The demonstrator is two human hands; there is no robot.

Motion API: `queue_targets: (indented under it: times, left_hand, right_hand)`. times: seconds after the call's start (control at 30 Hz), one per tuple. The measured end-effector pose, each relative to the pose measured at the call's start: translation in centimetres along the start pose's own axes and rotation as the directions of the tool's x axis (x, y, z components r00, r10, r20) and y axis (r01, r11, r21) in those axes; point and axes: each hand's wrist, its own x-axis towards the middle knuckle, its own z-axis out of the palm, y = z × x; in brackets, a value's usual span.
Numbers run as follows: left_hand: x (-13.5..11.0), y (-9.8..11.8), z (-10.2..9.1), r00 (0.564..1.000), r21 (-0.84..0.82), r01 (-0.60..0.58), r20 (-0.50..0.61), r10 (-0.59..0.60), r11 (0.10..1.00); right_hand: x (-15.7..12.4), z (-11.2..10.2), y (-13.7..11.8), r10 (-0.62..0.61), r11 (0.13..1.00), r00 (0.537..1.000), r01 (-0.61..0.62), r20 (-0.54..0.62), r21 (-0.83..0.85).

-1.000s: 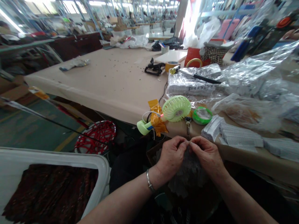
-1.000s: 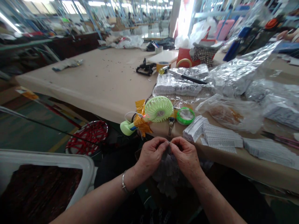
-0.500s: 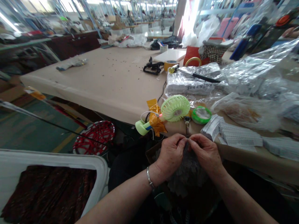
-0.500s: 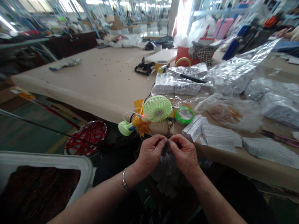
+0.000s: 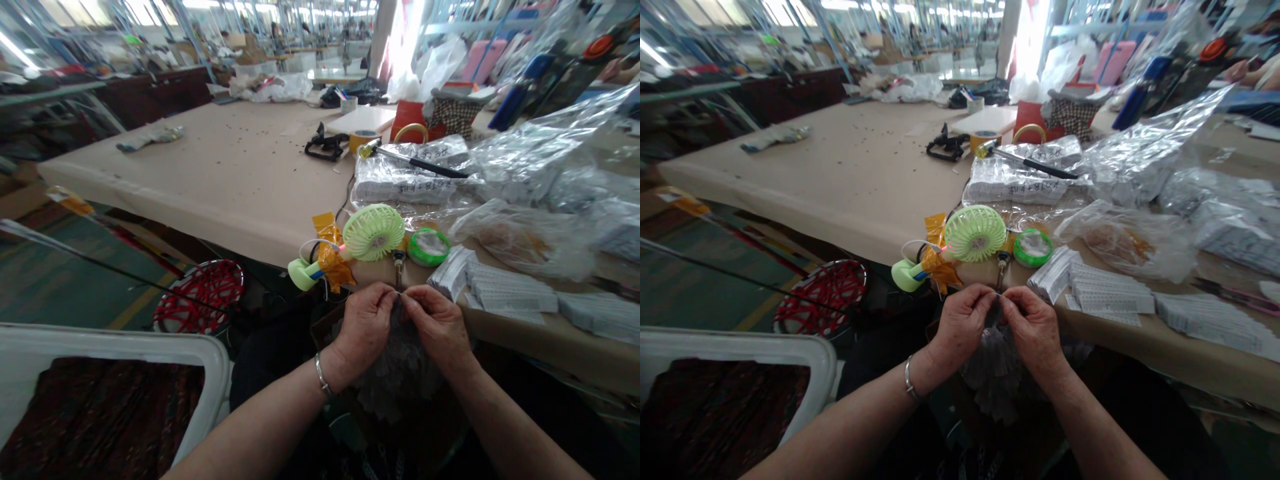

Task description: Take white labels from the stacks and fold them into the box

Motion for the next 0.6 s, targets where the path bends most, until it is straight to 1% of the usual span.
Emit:
queue_targets:
  times: [0.07, 0.13, 0.17, 0.2, 0.23, 0.27, 0.3, 0.33, 0.37, 0.4, 0.43, 0.47, 0.5, 0.53, 0.6]
  left_hand:
    - [-0.4, 0.2, -0.2, 1.0, 0.002, -0.005, 0.015, 0.005, 1.0]
    - [-0.9, 0.3, -0.4, 1.0, 0.014, -0.004, 0.027, 0.004, 1.0]
    - [-1.2, 0.2, -0.6, 0.999, 0.024, 0.002, 0.033, -0.002, 1.0]
    - [-1.4, 0.0, -0.7, 0.999, 0.036, 0.01, 0.038, -0.011, 0.999]
    - [-1.6, -0.4, -0.8, 0.999, 0.044, 0.022, 0.044, -0.024, 0.999]
    - [-1.8, -0.8, -0.9, 0.999, 0.052, 0.029, 0.045, -0.031, 0.998]
    - [-1.9, -1.2, -1.0, 0.999, 0.057, 0.032, 0.037, -0.034, 0.998]
    - [-2.0, -1.6, -1.1, 0.999, 0.067, 0.031, 0.019, -0.033, 0.997]
    - [-2.1, -2.0, -1.1, 1.0, 0.079, 0.02, 0.009, -0.021, 0.997]
    - [-2.2, -2.3, -1.1, 1.0, 0.092, 0.011, 0.011, -0.012, 0.996]
    - [-2.3, -2.6, -1.0, 1.0, 0.104, 0.005, 0.023, -0.007, 0.995]
    - [-2.5, -2.8, -0.9, 0.999, 0.114, 0.006, 0.045, -0.012, 0.993]
    - [-2.7, -2.8, -0.8, 0.998, 0.12, 0.018, 0.065, -0.026, 0.993]
    - [-2.9, -2.8, -0.7, 0.996, 0.122, 0.034, 0.08, -0.044, 0.992]
    - [-3.3, -2.7, -0.2, 0.991, 0.112, 0.069, 0.103, -0.08, 0.991]
  right_hand:
    - [-0.5, -0.2, 0.1, 0.006, 1.0, 0.999, -0.005, 0.036, -0.025]
    - [-1.3, -0.8, 0.0, 0.007, 0.994, 0.998, 0.0, 0.07, -0.106]
    - [-1.7, -1.3, 0.0, -0.011, 0.984, 0.997, 0.025, 0.079, -0.178]
    - [-2.0, -2.0, -0.2, -0.054, 0.96, 0.995, 0.075, 0.083, -0.268]
    - [-2.3, -2.8, -0.3, -0.126, 0.917, 0.988, 0.149, 0.086, -0.369]
    - [-2.5, -3.7, -0.5, -0.223, 0.848, 0.971, 0.237, 0.088, -0.473]
    - [-2.6, -4.6, -0.7, -0.33, 0.754, 0.94, 0.321, 0.092, -0.574]
    - [-2.5, -5.5, -0.7, -0.43, 0.642, 0.898, 0.377, 0.094, -0.667]
    - [-2.3, -6.2, -0.7, -0.506, 0.527, 0.857, 0.397, 0.098, -0.752]
    - [-2.1, -6.8, -0.6, -0.551, 0.42, 0.829, 0.381, 0.102, -0.824]
    - [-1.8, -7.1, -0.3, -0.566, 0.332, 0.818, 0.344, 0.107, -0.878]
    - [-1.6, -7.3, 0.1, -0.559, 0.265, 0.821, 0.307, 0.114, -0.914]
    - [-1.5, -7.4, 0.6, -0.543, 0.22, 0.831, 0.281, 0.122, -0.934]
    - [-1.4, -7.3, 1.0, -0.53, 0.194, 0.838, 0.269, 0.13, -0.943]
    - [-1.4, -7.1, 1.8, -0.535, 0.177, 0.834, 0.268, 0.136, -0.947]
